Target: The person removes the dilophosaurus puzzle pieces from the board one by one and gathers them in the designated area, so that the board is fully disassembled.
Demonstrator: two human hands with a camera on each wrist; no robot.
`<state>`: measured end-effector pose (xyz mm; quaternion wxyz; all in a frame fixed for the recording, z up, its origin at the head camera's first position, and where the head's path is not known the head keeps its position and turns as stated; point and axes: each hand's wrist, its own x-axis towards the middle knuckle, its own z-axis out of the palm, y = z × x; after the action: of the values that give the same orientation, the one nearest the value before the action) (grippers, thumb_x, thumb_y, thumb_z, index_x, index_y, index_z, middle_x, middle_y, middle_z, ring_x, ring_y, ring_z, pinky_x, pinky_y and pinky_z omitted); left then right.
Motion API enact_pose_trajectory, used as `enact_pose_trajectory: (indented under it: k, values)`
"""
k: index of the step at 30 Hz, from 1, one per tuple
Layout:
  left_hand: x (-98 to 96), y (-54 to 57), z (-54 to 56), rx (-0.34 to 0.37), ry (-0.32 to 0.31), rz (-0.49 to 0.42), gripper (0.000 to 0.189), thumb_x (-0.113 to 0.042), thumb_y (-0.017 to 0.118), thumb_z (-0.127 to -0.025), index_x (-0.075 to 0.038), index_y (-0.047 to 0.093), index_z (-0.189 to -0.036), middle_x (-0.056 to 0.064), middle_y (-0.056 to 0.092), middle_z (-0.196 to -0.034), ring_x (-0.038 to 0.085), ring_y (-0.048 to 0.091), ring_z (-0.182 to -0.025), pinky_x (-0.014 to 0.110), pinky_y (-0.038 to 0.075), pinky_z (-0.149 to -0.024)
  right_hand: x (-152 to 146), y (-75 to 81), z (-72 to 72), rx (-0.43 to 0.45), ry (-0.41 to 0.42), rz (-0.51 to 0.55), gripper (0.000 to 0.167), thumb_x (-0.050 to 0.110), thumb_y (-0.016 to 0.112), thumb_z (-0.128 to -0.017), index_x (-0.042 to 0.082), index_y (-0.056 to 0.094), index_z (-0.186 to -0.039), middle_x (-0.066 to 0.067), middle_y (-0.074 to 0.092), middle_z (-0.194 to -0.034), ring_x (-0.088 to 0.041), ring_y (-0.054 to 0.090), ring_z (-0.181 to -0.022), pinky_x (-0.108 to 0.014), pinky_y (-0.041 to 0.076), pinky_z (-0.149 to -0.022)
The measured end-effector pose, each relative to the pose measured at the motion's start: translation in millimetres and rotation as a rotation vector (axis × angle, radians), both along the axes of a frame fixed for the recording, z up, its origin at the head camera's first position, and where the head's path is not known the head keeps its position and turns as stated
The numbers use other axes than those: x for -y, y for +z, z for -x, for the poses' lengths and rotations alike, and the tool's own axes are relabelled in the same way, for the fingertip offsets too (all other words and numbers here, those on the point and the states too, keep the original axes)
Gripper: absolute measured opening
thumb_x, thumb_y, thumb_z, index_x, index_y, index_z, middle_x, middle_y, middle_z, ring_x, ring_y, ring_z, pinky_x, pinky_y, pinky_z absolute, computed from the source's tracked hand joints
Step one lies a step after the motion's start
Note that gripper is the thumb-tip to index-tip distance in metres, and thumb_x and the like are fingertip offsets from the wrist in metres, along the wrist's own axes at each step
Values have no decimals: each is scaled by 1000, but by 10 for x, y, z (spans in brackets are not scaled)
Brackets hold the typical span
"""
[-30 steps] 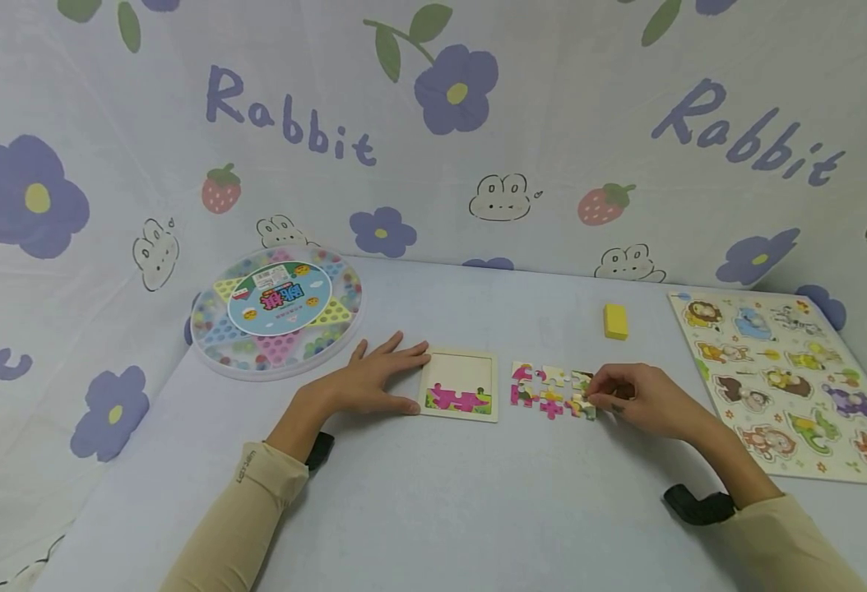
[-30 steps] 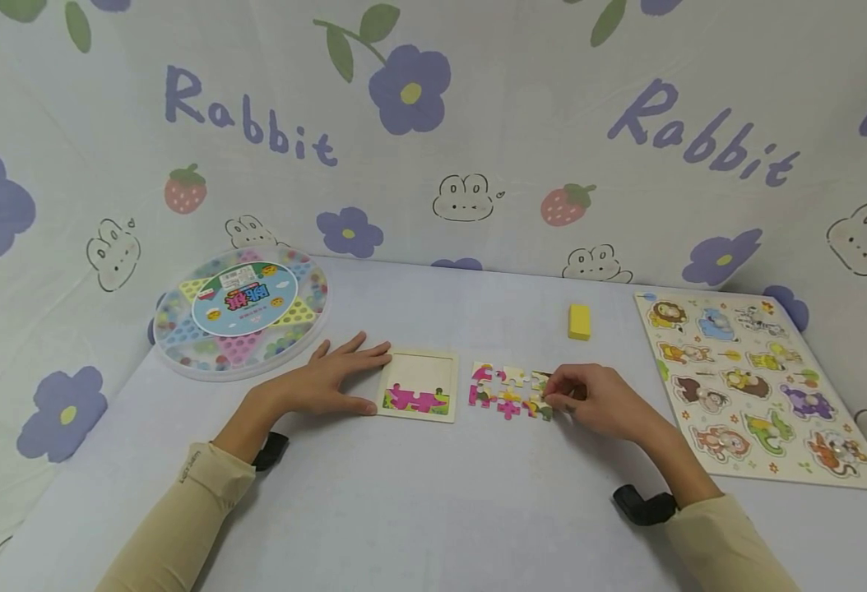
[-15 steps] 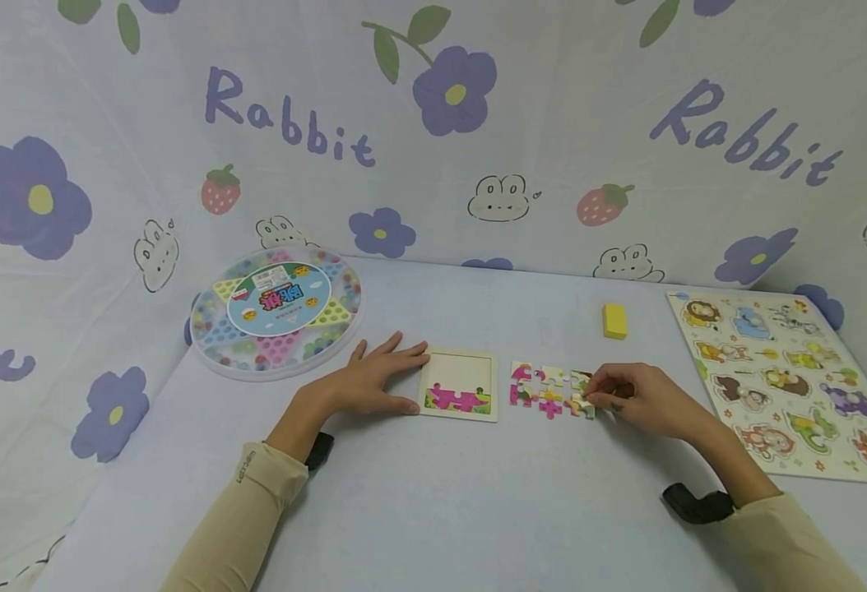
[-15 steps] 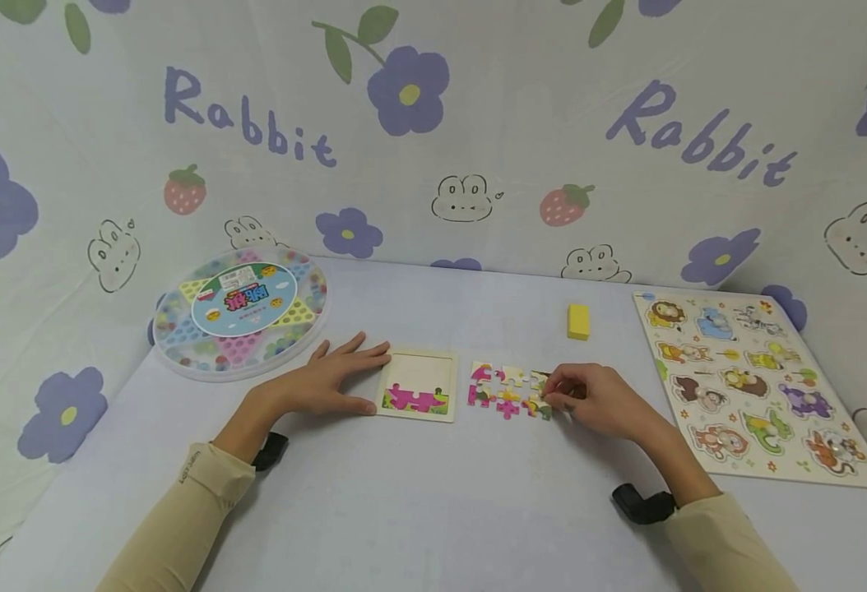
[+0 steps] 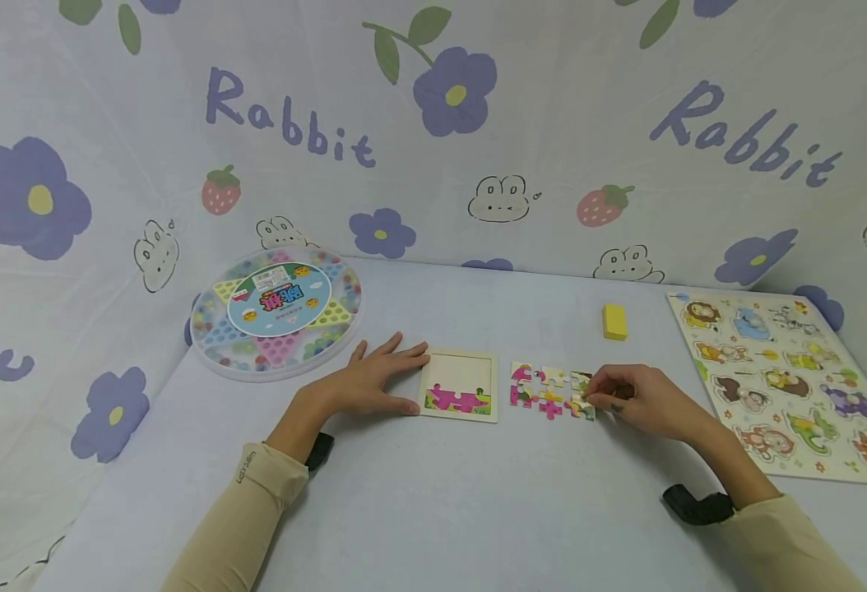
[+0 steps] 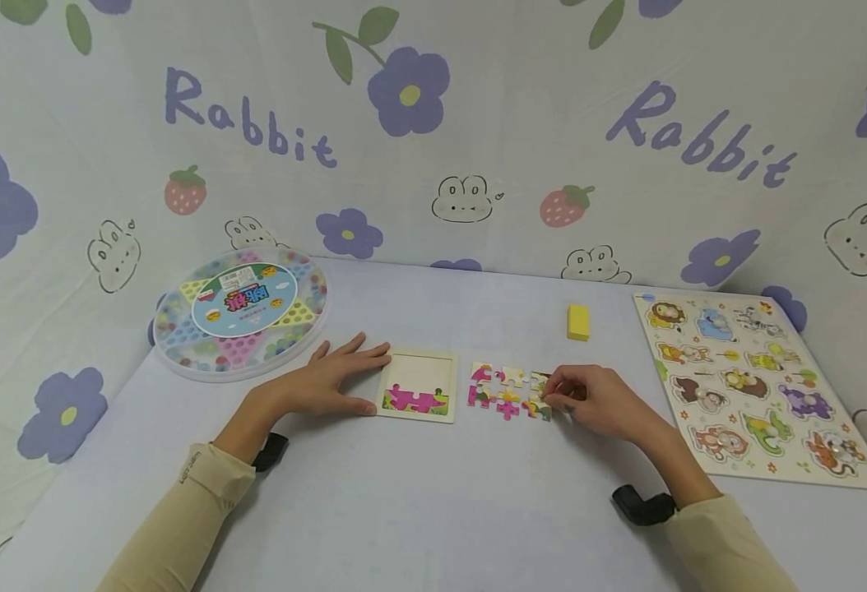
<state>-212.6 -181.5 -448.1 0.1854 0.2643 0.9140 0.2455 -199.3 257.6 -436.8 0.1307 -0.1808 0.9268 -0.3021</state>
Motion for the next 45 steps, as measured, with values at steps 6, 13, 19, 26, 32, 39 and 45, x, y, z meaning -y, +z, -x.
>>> enact_pose_trajectory:
  k: [6, 13, 19, 26, 32, 39, 45]
  values:
    - [-2, -1, 0, 0, 2, 1, 86, -48, 76, -95, -26, 36, -167, -10, 19, -179, 28, -5, -170, 70, -10, -131, 1, 9, -5, -3, 1, -2, 6, 18, 73, -100, 15, 75, -105, 1, 73, -97, -15, 58, -87, -22, 50, -73]
    - [-2, -6, 0, 0, 7, 2, 86, -48, 77, -95, -26, 36, -167, -10, 20, -179, 28, -4, -170, 70, -10, -131, 4, 13, -13, 0, -3, 2, 6, 17, 73, -100, 15, 75, -106, 0, 72, -96, -14, 58, -86, -22, 48, -71]
    - [-7, -9, 2, 3, 2, 4, 86, -48, 77, -95, -25, 36, -167, -10, 19, -179, 28, -5, -170, 70, -10, -131, 29, 37, -8, -24, 6, -7, 7, 16, 73, -100, 16, 76, -106, 2, 72, -96, -14, 58, -87, -21, 49, -72]
    - [-4, 13, -11, 10, 2, 1, 86, -47, 77, -95, -24, 36, -167, -9, 20, -179, 29, -5, -170, 70, -11, -131, 292, 116, 35, -41, 51, 49, 10, 15, 74, -100, 12, 76, -109, -1, 73, -99, -17, 58, -87, -20, 50, -70]
    - [-1, -1, 2, 6, 3, -3, 86, -47, 77, -95, -25, 36, -167, -9, 20, -179, 28, -4, -170, 70, -11, -131, 676, 109, 112, -6, 100, 55, 11, 17, 73, -101, 12, 75, -110, -2, 72, -96, -16, 59, -80, -22, 51, -63]
    - [-5, -6, 9, 10, 4, 3, 86, -48, 77, -95, -26, 36, -167, -10, 19, -179, 28, -5, -170, 71, -11, -130, 1121, 112, 208, 34, 174, 65, 12, 18, 71, -102, 15, 76, -113, 0, 69, -90, -15, 59, -76, -24, 49, -59]
    - [-11, 15, 7, 15, 5, 9, 85, -48, 77, -95, -26, 36, -167, -9, 19, -179, 29, -5, -170, 71, -11, -130, 1396, 73, 286, 30, 284, 85, 21, 17, 72, -100, 13, 75, -121, -1, 71, -96, -12, 58, -77, -23, 49, -68]
